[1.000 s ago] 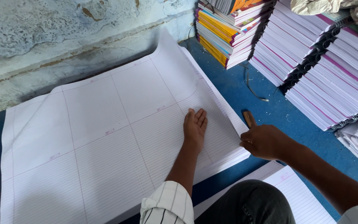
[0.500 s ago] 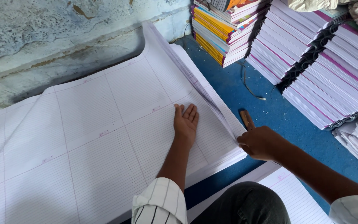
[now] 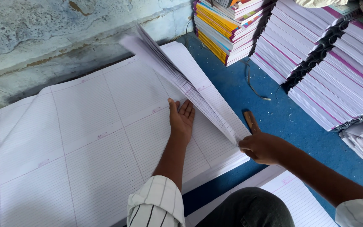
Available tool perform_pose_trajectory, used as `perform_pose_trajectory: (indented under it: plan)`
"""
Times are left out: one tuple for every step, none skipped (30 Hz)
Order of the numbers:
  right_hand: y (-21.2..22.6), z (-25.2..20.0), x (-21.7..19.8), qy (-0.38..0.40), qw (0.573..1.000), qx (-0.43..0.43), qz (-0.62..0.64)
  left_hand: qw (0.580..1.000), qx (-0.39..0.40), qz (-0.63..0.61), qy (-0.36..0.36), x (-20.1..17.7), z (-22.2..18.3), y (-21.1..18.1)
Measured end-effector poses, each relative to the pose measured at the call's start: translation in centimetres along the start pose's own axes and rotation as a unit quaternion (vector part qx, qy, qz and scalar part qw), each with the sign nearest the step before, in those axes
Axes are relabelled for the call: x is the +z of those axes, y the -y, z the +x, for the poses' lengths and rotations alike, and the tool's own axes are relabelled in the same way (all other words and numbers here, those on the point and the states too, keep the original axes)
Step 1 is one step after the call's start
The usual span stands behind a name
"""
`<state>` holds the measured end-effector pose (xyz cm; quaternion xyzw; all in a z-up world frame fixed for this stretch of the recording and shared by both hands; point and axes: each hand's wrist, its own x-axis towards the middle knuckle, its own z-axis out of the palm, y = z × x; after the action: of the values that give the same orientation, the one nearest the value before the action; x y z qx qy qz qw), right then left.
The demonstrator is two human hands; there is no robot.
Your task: The person folds large sheets of lined paper in half and uses a wooden block to press the crease flat. They repeat this process for multiple sheets, stacking the folded papers to the left.
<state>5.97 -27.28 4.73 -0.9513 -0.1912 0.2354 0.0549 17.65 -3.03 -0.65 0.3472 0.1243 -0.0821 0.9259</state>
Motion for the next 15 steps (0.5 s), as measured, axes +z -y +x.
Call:
perform_pose_trajectory:
  plan:
    - [0.0, 0.0, -0.1, 0.0, 1.0, 0.0, 0.005, 1.0, -0.001, 0.003, 0.001, 0.0, 0.1, 0.0]
    - [0.1, 0.0, -0.1, 0.001, 1.0, 0.0, 0.01, 1.0, -0.002, 0.007, 0.001, 0.0, 0.3, -0.1]
    - [0.0, 0.0, -0.2, 0.002, 1.0, -0.001, 0.014, 1.0, -0.003, 0.009, 0.002, 0.1, 0.4, -0.1]
    - [0.0, 0.0, -0.3, 0.011, 1.0, 0.006, 0.015, 1.0, -0.008, 0.017, 0.001, 0.1, 0.5, -0.1]
    - [0.0, 0.1, -0.5, 0.021, 1.0, 0.012, 0.015, 1.0, -0.013, 0.026, 0.0, 0.2, 0.6, -0.2]
    - [0.0, 0.1, -0.5, 0.031, 0.999, 0.018, 0.016, 0.999, -0.018, 0.034, -0.001, 0.2, 0.7, -0.3]
    - [0.0, 0.2, -0.6, 0.034, 0.999, 0.016, 0.016, 0.999, -0.021, 0.049, -0.002, 0.3, 0.9, -0.4]
    - [0.0, 0.2, -0.7, 0.037, 0.999, 0.014, 0.017, 0.998, -0.025, 0.064, -0.004, 0.4, 1.0, -0.4]
    - [-0.1, 0.2, -0.8, 0.039, 0.999, 0.013, 0.017, 0.996, -0.028, 0.079, -0.005, 0.5, 1.2, -0.5]
    - [-0.2, 0.3, -0.9, 0.032, 0.999, 0.004, 0.022, 0.996, -0.024, 0.083, 0.001, 0.6, 1.3, -0.7]
    - [-0.2, 0.2, -0.9, 0.025, 0.999, -0.003, 0.027, 0.996, -0.021, 0.087, 0.007, 0.6, 1.4, -0.7]
    - [-0.3, 0.2, -0.9, 0.019, 0.999, -0.011, 0.033, 0.996, -0.019, 0.091, 0.012, 0.5, 1.4, -0.7]
    - [-0.3, 0.3, -0.9, 0.033, 0.998, 0.009, 0.043, 0.996, -0.021, 0.088, 0.014, 0.5, 1.5, -0.7]
    - [-0.2, 0.4, -0.7, 0.048, 0.997, 0.029, 0.053, 0.996, -0.024, 0.086, 0.015, 0.4, 1.6, -0.8]
    - [-0.2, 0.5, -0.7, 0.062, 0.995, 0.049, 0.063, 0.996, -0.026, 0.083, 0.016, 0.4, 1.8, -0.8]
